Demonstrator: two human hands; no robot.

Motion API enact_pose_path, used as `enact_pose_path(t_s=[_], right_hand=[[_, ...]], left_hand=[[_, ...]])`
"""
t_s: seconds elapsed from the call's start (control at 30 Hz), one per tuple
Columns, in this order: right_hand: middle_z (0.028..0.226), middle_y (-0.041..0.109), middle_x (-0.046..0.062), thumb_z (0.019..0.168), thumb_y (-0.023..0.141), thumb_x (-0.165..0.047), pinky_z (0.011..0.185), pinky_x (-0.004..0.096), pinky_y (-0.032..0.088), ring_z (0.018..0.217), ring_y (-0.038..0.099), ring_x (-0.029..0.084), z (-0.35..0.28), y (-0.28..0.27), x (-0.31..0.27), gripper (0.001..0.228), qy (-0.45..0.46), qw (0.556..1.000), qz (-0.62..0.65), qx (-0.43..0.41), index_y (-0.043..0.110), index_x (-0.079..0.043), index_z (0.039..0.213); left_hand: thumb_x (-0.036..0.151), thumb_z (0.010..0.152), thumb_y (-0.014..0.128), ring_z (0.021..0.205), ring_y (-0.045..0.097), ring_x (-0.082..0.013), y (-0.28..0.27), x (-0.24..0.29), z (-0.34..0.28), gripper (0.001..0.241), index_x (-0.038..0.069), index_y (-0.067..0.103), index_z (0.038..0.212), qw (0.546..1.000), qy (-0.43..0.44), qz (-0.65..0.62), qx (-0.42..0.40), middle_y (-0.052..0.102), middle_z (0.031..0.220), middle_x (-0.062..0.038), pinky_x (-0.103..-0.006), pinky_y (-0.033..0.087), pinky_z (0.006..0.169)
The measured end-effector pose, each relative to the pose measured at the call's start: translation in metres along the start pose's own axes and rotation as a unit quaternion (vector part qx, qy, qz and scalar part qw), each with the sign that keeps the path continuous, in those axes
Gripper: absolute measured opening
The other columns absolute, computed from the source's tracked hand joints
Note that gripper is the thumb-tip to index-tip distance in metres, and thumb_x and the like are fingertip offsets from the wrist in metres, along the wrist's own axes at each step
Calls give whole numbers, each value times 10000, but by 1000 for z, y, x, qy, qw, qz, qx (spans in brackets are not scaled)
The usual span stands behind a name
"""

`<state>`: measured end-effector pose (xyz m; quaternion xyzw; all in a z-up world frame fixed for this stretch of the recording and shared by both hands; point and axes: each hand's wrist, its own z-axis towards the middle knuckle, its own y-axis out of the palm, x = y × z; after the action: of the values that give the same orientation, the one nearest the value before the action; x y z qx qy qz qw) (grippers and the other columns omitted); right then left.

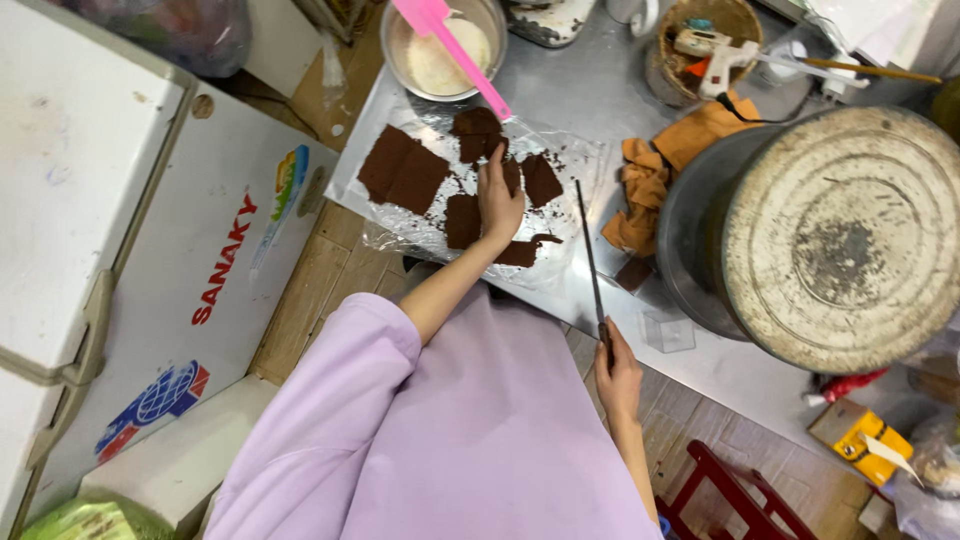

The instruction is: The person takes small square cakes from a tray on a counter and places them individually into clear plastic containers. They use a knife to separate the cakes and then manually close the lid of each container.

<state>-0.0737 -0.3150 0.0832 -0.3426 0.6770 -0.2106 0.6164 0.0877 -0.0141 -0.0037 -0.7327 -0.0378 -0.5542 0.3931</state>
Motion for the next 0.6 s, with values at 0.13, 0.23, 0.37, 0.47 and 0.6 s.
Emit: enact_pose_path(t_s=[0.13,0.23,0.37,0.47,0.6], right_hand=[[877,697,149,1021,609,-135,673,328,523,693,612,191,2,11,-4,465,92,995,26,-3,584,-119,1485],[823,680,72,1017,583,-111,611,280,485,645,583,105,4,25,-3,436,61,995,80,21,572,-74,1451],[801,618,76,1031,590,-111,594,304,438,642,509,128,8,40,0,414,66,995,59,48,586,-44,1439],[879,598,66,1050,600,-104,632,295,427,705,470,127,11,46,2,390,16,994,75,76,595,-15,1430],[848,575,56,1054,607,-128,632,289,420,701,463,126,18,52,5,400,27,993,98,56,593,-22,1440]], left_hand=[[-17,875,725,1381,509,-380,-8,8,14,826,138,325,1581,994,67,-90,7,475,1490,-201,-437,450,1147],[54,900,731,1369,505,-351,-7,3,42,818,119,282,1580,987,66,-148,-5,430,1502,-198,-441,478,1108],[217,991,753,1415,567,-310,-27,-28,75,639,105,459,1547,989,7,-120,-81,513,1573,-167,-433,527,1126],[397,906,796,1435,587,-290,-82,-43,62,779,113,481,1559,975,-6,-39,-220,546,1591,-154,-430,532,1157],[493,622,977,1479,277,-399,-128,-19,15,1230,99,288,1562,904,87,226,-353,265,1608,-211,-544,269,1189]])
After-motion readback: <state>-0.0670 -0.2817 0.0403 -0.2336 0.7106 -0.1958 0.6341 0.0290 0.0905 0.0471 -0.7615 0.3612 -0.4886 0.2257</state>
